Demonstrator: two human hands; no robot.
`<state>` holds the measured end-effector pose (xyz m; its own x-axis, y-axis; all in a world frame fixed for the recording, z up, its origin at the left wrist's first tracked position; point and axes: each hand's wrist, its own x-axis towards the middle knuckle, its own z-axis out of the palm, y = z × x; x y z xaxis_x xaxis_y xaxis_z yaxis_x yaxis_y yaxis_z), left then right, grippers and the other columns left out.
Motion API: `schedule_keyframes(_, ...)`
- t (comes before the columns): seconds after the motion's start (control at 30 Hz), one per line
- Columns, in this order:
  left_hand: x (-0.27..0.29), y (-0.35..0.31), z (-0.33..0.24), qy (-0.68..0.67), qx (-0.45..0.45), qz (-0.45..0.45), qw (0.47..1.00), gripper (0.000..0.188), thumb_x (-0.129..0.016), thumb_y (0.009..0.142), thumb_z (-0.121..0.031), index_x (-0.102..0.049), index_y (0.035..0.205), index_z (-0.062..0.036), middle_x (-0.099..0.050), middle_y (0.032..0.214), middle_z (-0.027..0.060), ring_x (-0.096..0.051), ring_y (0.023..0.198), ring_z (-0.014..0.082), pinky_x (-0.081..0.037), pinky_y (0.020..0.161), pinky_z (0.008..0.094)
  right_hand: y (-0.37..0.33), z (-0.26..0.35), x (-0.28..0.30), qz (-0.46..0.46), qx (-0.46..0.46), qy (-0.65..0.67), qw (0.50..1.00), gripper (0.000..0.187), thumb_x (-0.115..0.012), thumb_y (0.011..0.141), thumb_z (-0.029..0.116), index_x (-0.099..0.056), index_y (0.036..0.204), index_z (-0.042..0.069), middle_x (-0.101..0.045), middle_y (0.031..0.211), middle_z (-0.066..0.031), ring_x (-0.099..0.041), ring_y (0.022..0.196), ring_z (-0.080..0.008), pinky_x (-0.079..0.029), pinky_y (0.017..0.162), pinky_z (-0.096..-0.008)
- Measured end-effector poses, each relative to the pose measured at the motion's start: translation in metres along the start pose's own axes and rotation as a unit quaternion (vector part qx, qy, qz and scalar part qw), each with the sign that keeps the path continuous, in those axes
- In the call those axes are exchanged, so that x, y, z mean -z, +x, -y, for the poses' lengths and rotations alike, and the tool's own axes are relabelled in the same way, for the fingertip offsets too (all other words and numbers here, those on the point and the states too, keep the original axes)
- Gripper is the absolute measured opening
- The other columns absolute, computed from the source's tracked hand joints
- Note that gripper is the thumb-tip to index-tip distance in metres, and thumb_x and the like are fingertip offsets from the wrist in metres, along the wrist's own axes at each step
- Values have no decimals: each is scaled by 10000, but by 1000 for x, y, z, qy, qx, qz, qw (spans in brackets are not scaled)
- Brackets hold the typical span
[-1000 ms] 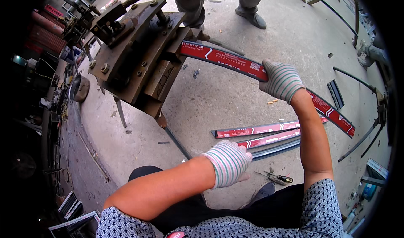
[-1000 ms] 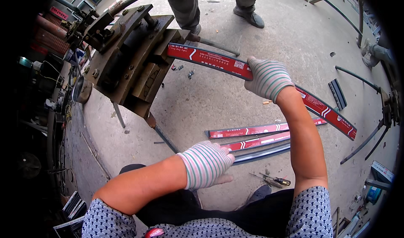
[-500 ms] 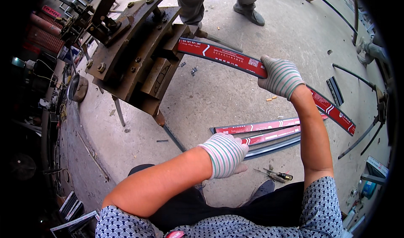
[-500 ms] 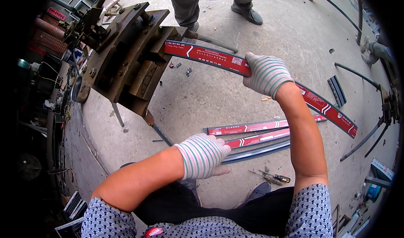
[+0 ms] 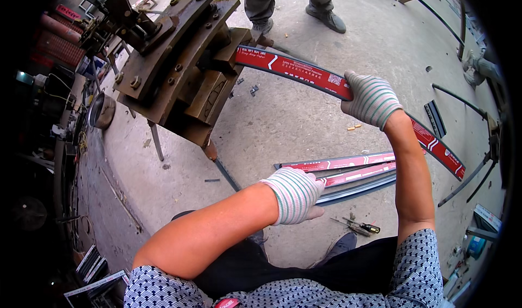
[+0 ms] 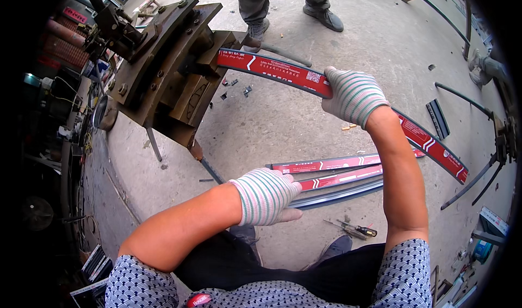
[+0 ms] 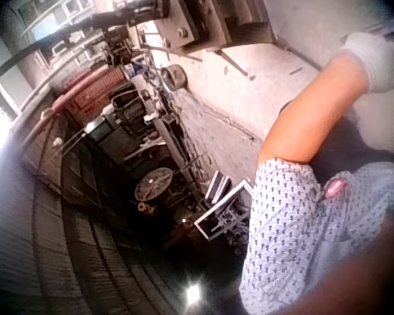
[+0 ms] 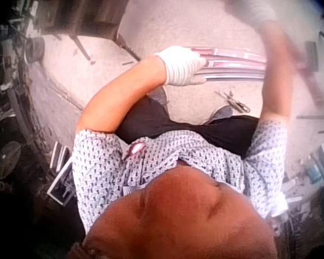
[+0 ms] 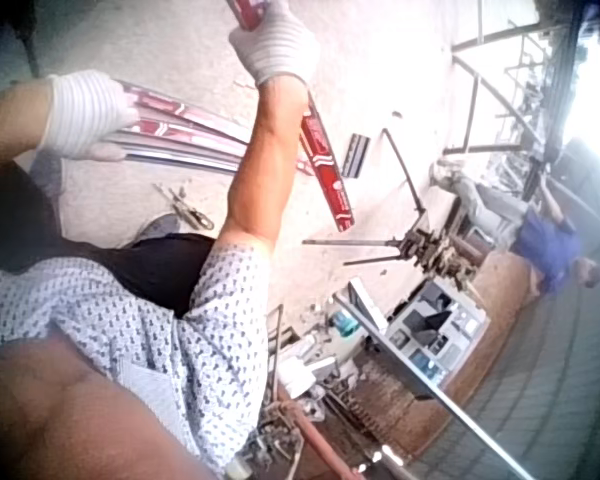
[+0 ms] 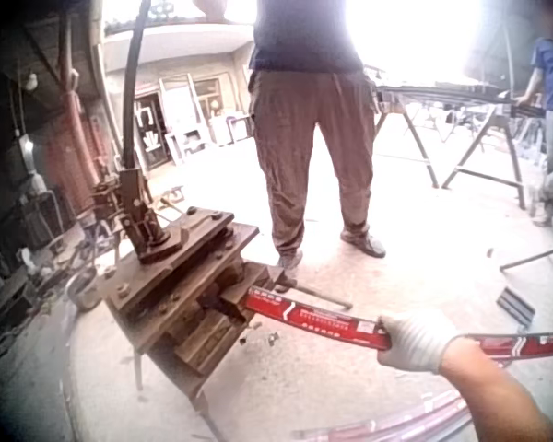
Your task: The person sits on the floor and repeatedly picks up long, red-labeled metal strips. They bend the strips to test flexibility, peel off the protective red film, and place the strips back on the floor. The person also briefly handles a small red plastic piece.
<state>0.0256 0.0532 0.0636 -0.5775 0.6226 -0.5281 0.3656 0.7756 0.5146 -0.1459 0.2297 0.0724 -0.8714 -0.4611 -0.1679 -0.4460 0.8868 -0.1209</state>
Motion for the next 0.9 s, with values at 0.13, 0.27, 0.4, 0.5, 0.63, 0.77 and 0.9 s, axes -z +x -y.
schedule_keyframes(0.13,-2,-3,2,-6,-10,-7,1000,443,-678,947,-408,-703,1023,28,-720,906,237,-722,887,409,-577,847,472,2,-7,-2,-15,4,4,1000,362,-691,796,241,-684,1093,34,-723,884,-227,-719,855,-402,-570,803,-448)
schedule_keyframes(0.27,4,-7,6,-3,-9,-1,1000,445,-672,950,-412,-704,1019,27,-721,898,235,-725,883,407,-579,845,471,-1,-6,-2,-29,3,-3,1000,342,-695,787,232,-676,1065,35,-709,846,-224,-713,825,-404,-567,774,-450)
schedule_keyframes(0.4,6,-12,7,-12,-5,0,1000,447,-665,955,-415,-705,1016,25,-721,896,238,-727,884,405,-580,842,468,4,-14,-9,-34,10,7,999,342,-700,774,223,-671,1055,31,-699,816,-221,-703,777,-397,-566,755,-440)
schedule_keyframes(0.5,6,-14,9,-13,-6,4,1000,455,-663,956,-426,-707,1015,23,-719,890,241,-724,889,408,-581,846,466,4,-20,-14,-46,18,26,998,340,-705,764,216,-669,1042,23,-686,800,-220,-691,754,-397,-560,746,-439)
schedule_keyframes(0.63,5,-18,13,-14,-2,-7,1000,460,-666,952,-435,-712,1013,19,-718,904,247,-719,892,415,-583,839,466,-4,-21,-2,-25,5,22,999,381,-711,757,186,-668,1083,-6,-674,794,-233,-692,744,-376,-558,744,-420)
schedule_keyframes(0.77,13,-22,16,-33,13,-13,999,477,-669,949,-441,-712,1029,27,-716,907,246,-717,889,417,-583,836,459,-15,-45,-1,-31,-13,28,999,408,-708,756,167,-672,1118,-17,-681,812,-242,-701,750,-369,-562,741,-417)
schedule_keyframes(0.9,25,-24,16,-46,54,-17,997,515,-656,958,-463,-708,1064,38,-714,926,251,-719,894,411,-584,826,454,-43,-111,-2,-136,-40,13,990,441,-739,747,140,-682,1157,-13,-701,830,-227,-718,737,-303,-581,760,-374)
